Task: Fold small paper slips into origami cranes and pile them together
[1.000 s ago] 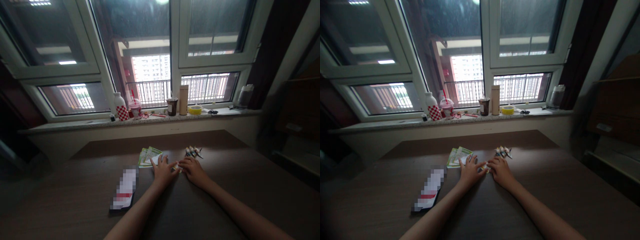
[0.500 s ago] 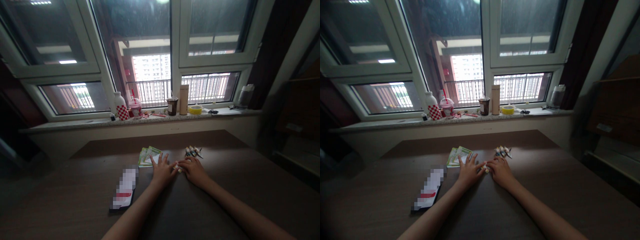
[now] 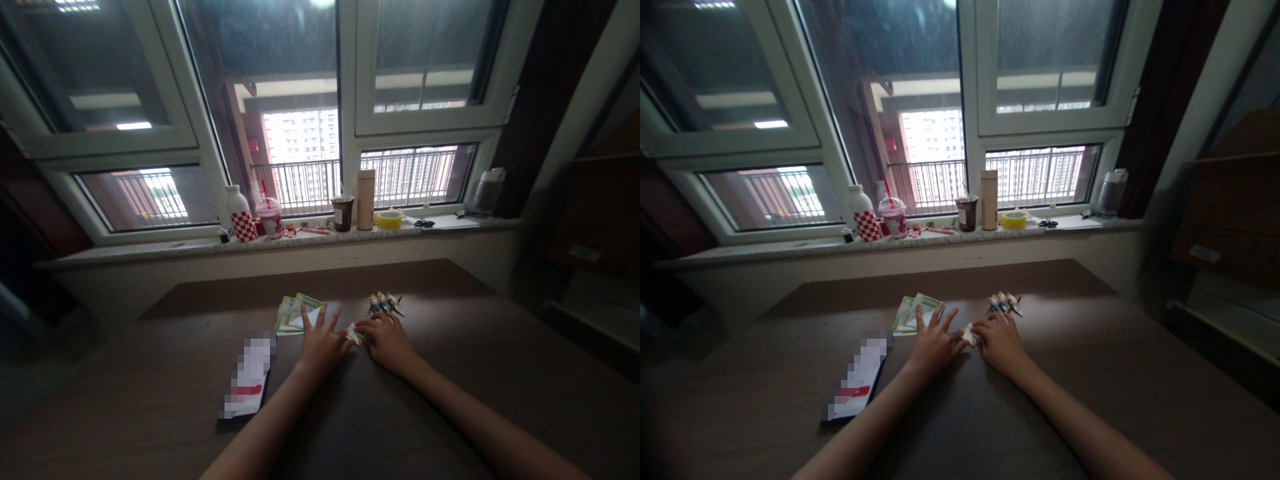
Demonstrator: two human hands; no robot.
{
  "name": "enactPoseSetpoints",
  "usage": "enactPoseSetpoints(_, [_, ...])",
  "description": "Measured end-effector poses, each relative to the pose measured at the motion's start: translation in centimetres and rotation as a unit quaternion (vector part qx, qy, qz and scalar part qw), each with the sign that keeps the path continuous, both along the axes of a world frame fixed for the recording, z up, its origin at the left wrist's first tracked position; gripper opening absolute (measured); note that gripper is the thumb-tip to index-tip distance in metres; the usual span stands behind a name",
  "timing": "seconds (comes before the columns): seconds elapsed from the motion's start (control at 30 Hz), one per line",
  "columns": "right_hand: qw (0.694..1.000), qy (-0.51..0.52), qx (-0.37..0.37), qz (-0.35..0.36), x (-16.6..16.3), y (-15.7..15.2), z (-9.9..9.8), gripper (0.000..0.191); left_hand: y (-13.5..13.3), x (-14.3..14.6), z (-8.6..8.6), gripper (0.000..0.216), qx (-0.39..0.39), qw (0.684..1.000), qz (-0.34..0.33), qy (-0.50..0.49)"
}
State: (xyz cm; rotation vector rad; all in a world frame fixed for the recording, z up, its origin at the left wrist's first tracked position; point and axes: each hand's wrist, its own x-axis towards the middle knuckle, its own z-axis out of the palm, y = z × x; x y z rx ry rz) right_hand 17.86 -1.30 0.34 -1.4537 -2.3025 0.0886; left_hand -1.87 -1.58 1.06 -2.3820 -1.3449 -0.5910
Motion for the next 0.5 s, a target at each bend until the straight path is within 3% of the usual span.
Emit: enactPoseSetpoints(0.5, [1.0, 0.025, -0.014, -0.004, 0.04, -0.06, -0.14, 0.037, -0.36, 0.0, 0.43, 0.03, -0.021, 1.0, -0.022, -0.007])
